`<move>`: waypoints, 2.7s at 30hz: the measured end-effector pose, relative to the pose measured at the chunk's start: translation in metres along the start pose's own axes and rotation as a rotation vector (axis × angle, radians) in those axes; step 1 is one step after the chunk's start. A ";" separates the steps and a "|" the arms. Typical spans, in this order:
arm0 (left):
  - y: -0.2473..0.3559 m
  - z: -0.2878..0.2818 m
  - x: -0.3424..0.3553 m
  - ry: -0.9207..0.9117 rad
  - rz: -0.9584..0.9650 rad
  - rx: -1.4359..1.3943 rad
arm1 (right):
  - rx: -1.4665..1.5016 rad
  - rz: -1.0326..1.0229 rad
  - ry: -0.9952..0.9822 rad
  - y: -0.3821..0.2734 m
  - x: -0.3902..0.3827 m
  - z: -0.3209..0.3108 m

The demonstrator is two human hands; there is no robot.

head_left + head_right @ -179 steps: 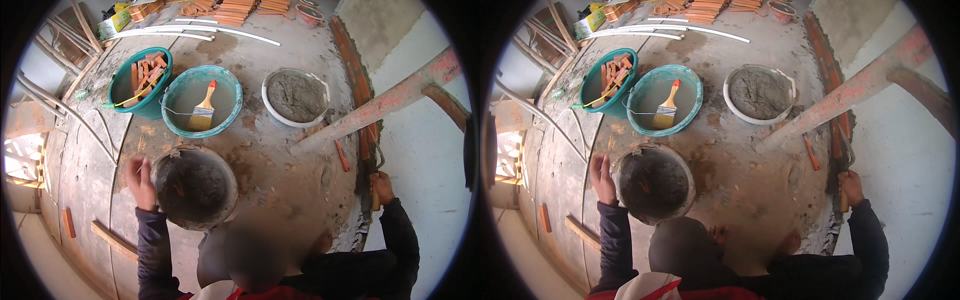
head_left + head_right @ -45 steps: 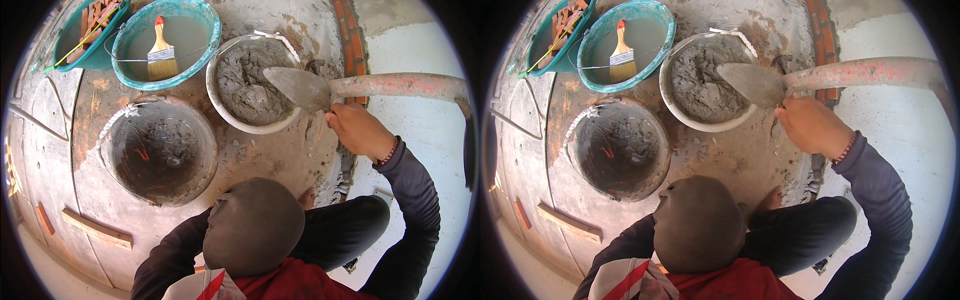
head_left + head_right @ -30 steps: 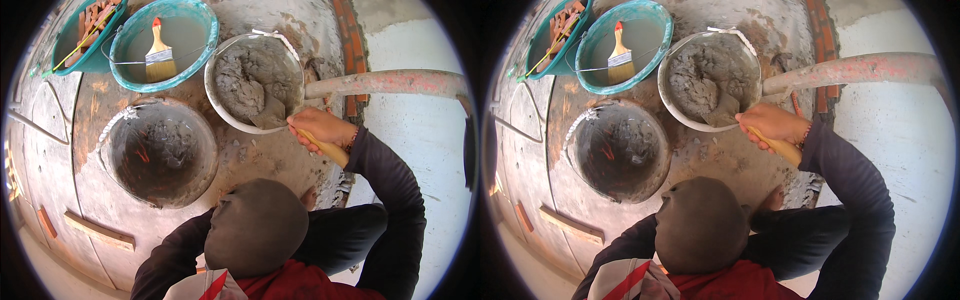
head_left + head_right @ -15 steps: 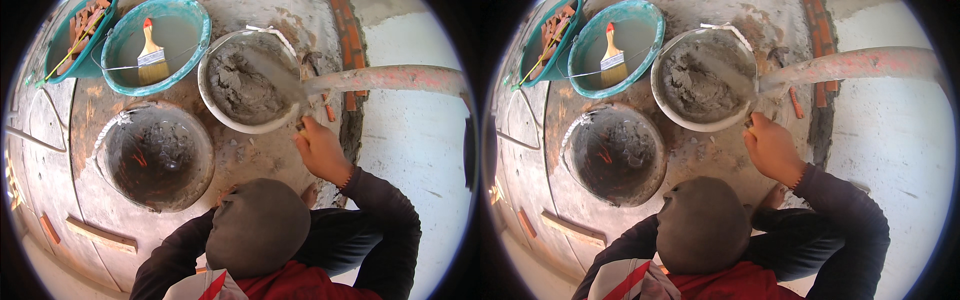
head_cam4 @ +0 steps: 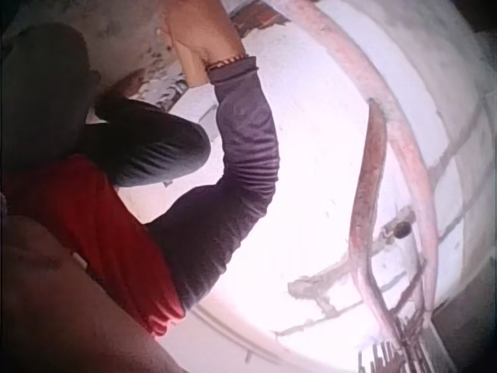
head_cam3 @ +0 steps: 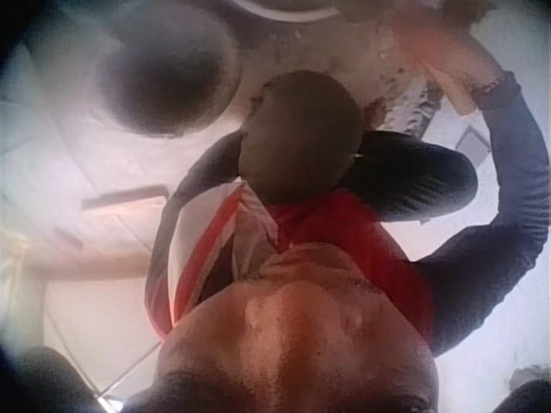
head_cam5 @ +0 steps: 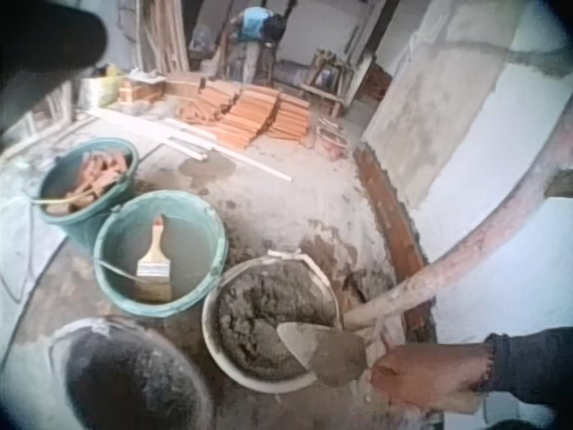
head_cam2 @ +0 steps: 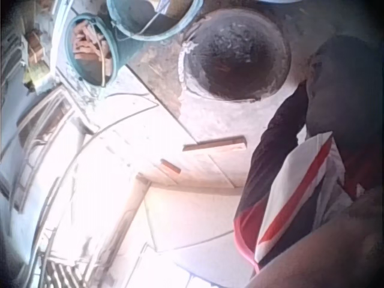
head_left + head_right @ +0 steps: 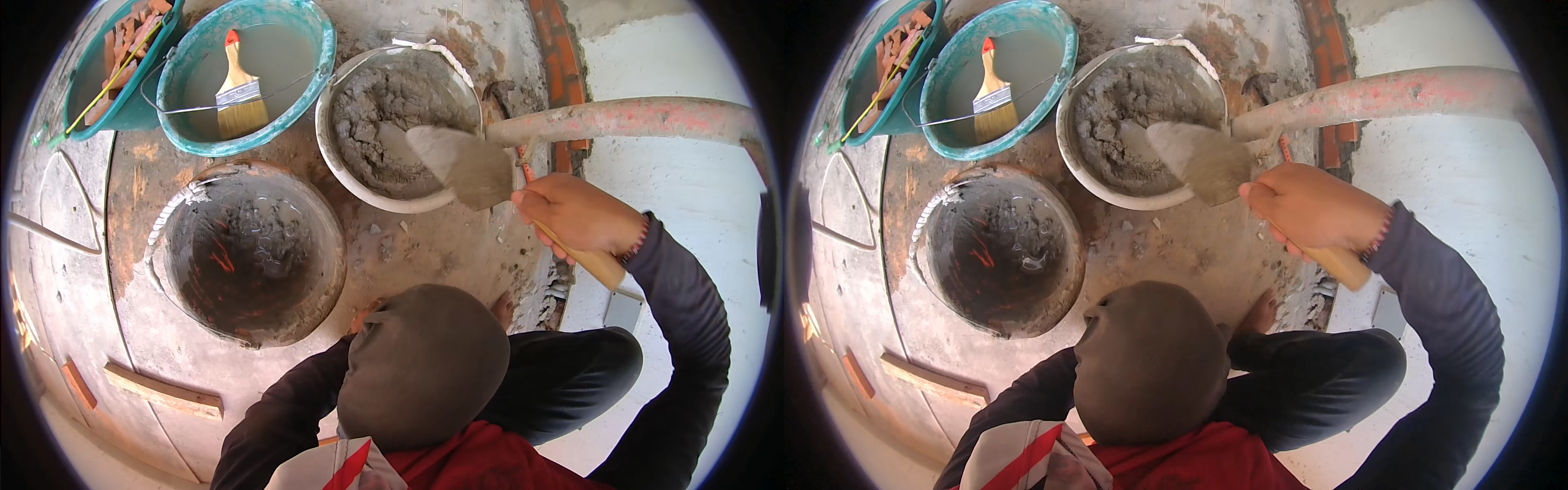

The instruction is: The person applies mortar to small clay bricks using a trowel and places them into a gap at the base of a wall, occasionally tapping them with a hammer or adjusting them by hand.

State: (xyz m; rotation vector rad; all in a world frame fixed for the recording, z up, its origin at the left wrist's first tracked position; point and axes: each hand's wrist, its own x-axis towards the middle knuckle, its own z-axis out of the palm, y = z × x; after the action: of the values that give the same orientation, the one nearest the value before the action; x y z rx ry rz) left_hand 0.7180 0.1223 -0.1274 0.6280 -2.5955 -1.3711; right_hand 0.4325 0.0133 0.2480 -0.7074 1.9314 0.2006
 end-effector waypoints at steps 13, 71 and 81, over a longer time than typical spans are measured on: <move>-0.002 -0.001 -0.001 -0.002 0.027 0.007 | 0.329 -0.077 -0.133 0.004 0.059 0.029; 0.050 -0.030 0.014 -0.056 -0.070 -0.023 | 0.265 -0.792 0.330 0.092 0.074 0.099; 0.070 -0.008 0.018 0.127 0.009 -0.058 | 0.299 -0.785 0.405 0.211 0.010 0.147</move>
State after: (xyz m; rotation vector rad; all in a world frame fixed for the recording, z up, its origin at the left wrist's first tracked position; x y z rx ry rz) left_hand 0.6837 0.1439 -0.0672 0.6712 -2.4480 -1.3512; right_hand 0.4257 0.2449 0.1357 -1.3028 1.8380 -0.7483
